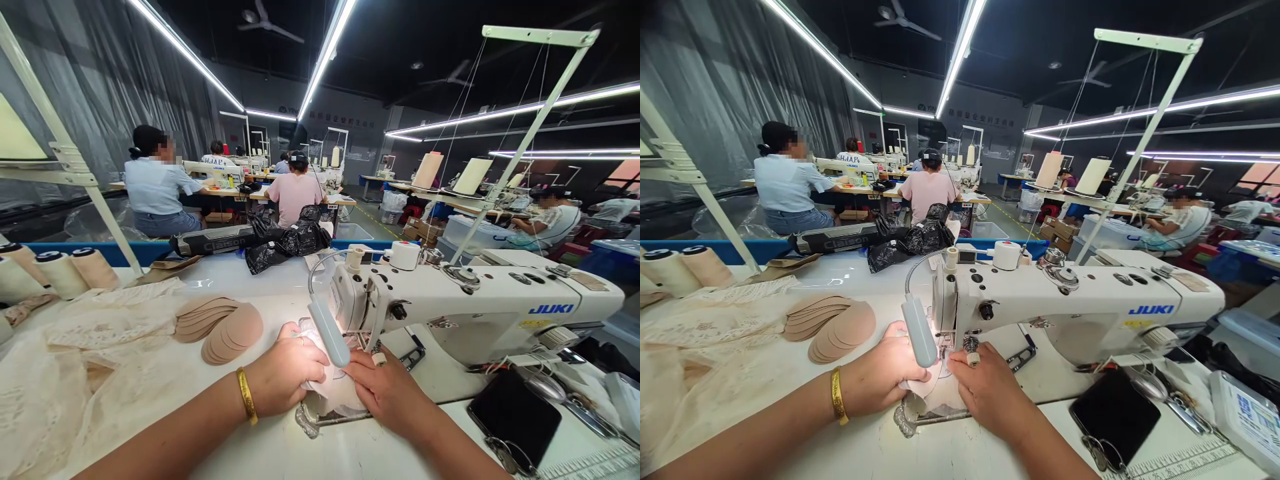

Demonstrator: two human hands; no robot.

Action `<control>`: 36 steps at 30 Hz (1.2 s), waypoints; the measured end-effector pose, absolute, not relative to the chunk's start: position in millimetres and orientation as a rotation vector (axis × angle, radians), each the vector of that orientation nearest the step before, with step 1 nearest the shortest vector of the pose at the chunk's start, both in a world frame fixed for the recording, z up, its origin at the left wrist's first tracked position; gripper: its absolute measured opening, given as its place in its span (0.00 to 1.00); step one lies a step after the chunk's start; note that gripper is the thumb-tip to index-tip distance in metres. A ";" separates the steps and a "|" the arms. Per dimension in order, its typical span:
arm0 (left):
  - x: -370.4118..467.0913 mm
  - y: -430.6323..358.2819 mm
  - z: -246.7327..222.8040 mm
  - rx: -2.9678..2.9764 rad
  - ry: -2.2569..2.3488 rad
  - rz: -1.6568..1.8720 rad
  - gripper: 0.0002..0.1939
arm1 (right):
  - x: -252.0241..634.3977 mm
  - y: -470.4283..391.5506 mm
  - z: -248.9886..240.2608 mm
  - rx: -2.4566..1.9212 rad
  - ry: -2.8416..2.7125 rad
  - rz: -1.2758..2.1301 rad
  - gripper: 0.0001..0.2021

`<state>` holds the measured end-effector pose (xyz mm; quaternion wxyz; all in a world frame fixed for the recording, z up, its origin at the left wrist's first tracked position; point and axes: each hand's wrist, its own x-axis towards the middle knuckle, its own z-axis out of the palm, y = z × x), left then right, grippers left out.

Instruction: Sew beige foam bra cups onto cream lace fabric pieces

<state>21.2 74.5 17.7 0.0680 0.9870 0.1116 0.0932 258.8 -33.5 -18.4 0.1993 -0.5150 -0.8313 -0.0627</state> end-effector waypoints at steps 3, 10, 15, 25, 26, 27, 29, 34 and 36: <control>22.5 74.3 17.3 2.994 0.337 0.286 0.13 | 259.1 -33.3 -18.3 -1.458 -2.326 -0.161 0.20; 23.2 71.6 17.7 3.000 0.368 0.285 0.13 | 260.2 -35.1 -18.1 -1.456 -2.318 -0.151 0.20; 23.1 71.4 16.6 2.976 0.375 0.293 0.14 | 265.5 -37.3 -21.7 -1.386 -2.234 -0.264 0.17; 23.9 70.6 17.9 2.980 0.407 0.285 0.14 | 270.1 -29.1 -23.4 -1.375 -2.007 -0.268 0.09; 23.7 70.4 17.2 2.983 0.406 0.284 0.14 | 270.0 -29.0 -23.7 -1.373 -2.008 -0.261 0.09; 23.6 70.2 16.4 2.987 0.406 0.283 0.14 | 269.7 -29.0 -23.9 -1.367 -2.010 -0.259 0.09; 23.3 69.7 15.2 2.992 0.397 0.289 0.14 | 269.0 -29.3 -23.6 -1.355 -2.013 -0.262 0.10; 23.3 68.5 15.3 2.991 0.397 0.301 0.14 | 268.5 -31.3 -20.1 -1.359 -1.998 -0.247 0.09; 23.3 68.1 15.2 2.991 0.405 0.297 0.14 | 268.9 -32.1 -19.3 -1.364 -1.984 -0.250 0.09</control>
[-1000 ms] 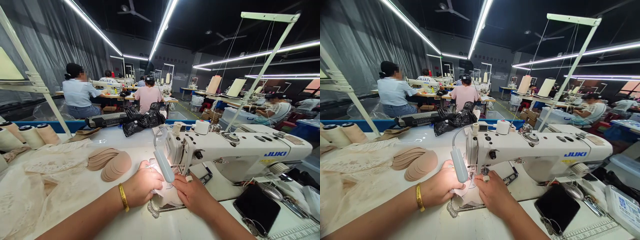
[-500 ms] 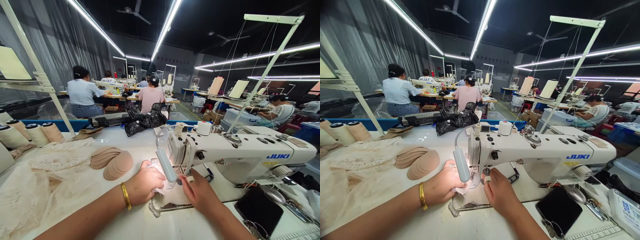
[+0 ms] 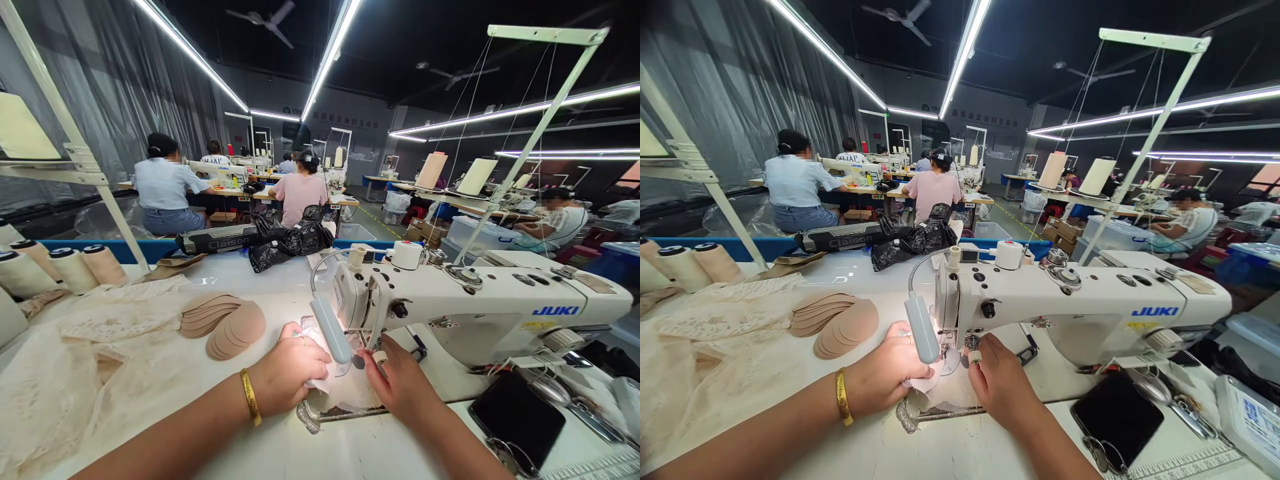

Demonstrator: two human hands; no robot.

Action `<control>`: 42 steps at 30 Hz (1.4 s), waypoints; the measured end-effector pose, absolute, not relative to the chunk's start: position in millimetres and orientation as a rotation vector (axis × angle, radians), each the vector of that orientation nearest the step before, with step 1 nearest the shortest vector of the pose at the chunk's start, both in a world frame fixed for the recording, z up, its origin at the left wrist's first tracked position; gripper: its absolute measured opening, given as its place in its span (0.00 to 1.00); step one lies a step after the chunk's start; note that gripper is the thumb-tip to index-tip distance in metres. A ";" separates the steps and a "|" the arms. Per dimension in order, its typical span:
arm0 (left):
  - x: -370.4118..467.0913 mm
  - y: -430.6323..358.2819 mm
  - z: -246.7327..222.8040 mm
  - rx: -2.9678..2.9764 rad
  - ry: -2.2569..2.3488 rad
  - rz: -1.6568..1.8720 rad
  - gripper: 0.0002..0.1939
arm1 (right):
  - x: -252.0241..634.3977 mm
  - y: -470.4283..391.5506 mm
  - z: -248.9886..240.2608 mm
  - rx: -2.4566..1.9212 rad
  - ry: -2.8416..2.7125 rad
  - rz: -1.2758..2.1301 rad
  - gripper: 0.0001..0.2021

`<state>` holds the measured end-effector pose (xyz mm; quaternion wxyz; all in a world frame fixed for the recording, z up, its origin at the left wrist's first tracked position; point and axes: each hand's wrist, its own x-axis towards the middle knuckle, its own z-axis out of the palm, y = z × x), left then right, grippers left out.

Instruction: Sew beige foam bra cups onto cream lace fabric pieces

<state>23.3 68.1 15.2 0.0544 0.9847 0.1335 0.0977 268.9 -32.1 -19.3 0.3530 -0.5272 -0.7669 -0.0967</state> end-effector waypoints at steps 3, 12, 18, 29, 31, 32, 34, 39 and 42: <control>23.1 68.3 13.2 2.989 0.402 0.302 0.15 | 269.5 -32.4 -19.6 -1.356 -1.984 -0.270 0.08; 21.0 67.9 8.7 2.981 0.432 0.321 0.14 | 269.4 -33.0 -20.1 -1.344 -2.009 -0.300 0.09; 19.1 66.2 2.6 2.999 0.450 0.393 0.16 | 269.3 -35.4 -19.5 -1.322 -2.041 -0.324 0.09; 19.1 36.7 2.9 3.170 0.368 0.418 0.08 | 258.9 -47.4 -10.7 -1.356 -2.418 0.138 0.12; 18.9 33.6 0.1 3.175 0.326 0.469 0.10 | 256.4 -48.3 -8.1 -1.373 -2.457 0.172 0.11; 19.2 33.2 -1.7 3.179 0.314 0.495 0.10 | 255.5 -48.3 -7.7 -1.383 -2.461 0.180 0.11; 20.6 34.2 -5.6 3.193 0.301 0.563 0.09 | 254.5 -47.6 -8.7 -1.397 -2.449 0.181 0.12; 27.6 42.9 -11.9 3.191 0.361 0.675 0.10 | 254.6 -42.9 -16.9 -1.403 -2.371 0.123 0.15; 30.2 48.4 -9.6 3.172 0.405 0.628 0.10 | 254.2 -39.5 -21.3 -1.417 -2.316 0.077 0.16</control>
